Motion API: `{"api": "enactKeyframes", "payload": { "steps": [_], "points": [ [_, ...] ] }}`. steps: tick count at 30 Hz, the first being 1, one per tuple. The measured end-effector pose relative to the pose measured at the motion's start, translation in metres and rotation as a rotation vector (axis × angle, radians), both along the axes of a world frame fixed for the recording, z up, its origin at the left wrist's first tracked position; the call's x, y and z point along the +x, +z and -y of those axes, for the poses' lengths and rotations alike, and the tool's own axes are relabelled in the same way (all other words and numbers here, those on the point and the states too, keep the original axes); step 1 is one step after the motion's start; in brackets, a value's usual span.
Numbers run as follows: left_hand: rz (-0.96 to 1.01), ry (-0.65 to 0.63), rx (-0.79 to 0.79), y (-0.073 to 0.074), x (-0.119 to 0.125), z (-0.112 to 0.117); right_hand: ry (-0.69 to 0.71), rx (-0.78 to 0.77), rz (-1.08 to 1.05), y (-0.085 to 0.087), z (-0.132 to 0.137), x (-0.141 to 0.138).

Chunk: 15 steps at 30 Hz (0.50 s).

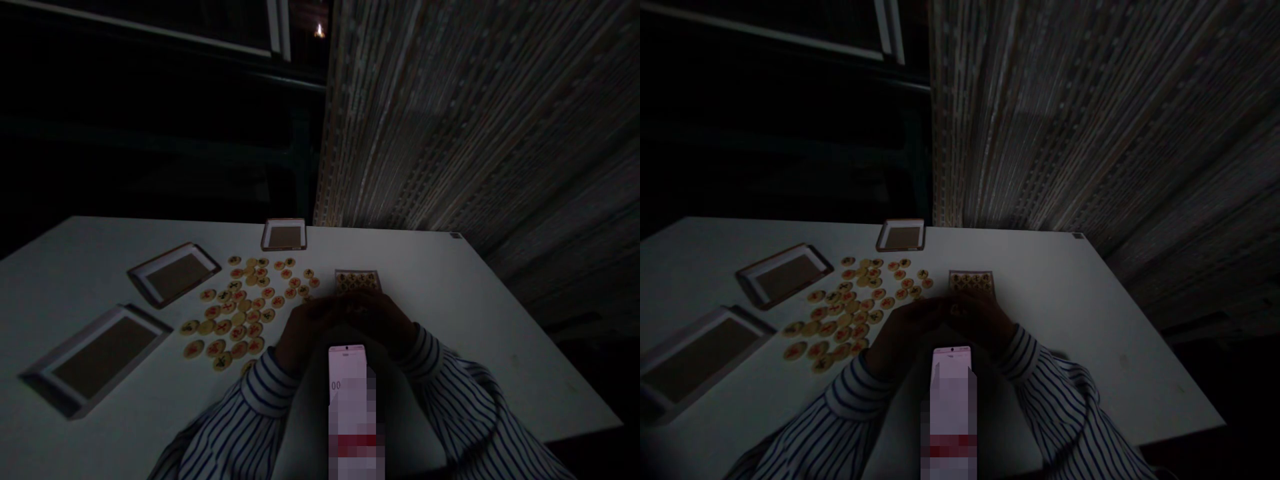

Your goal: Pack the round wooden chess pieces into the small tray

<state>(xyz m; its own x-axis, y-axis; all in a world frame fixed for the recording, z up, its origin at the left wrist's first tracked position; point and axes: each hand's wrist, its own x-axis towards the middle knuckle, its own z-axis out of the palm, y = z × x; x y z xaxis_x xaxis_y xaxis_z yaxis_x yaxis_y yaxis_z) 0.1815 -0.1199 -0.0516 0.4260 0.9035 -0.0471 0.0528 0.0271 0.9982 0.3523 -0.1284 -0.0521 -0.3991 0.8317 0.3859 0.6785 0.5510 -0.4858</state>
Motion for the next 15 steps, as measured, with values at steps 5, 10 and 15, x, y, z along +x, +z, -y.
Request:
{"api": "enactKeyframes", "payload": {
  "steps": [5, 10, 15],
  "points": [
    [-0.078, 0.078, 0.015, -0.007, 0.000, -0.003, 0.015, 0.033, 0.055, 0.001, -0.002, 0.003],
    [-0.190, 0.161, 0.085, -0.021, -0.003, -0.006, 0.001, 0.050, 0.157, -0.001, -0.010, 0.012],
    [-0.271, 0.151, 0.144, -0.024, -0.003, -0.004, -0.003, 0.020, 0.312, -0.003, -0.017, 0.015]
  ]
}}
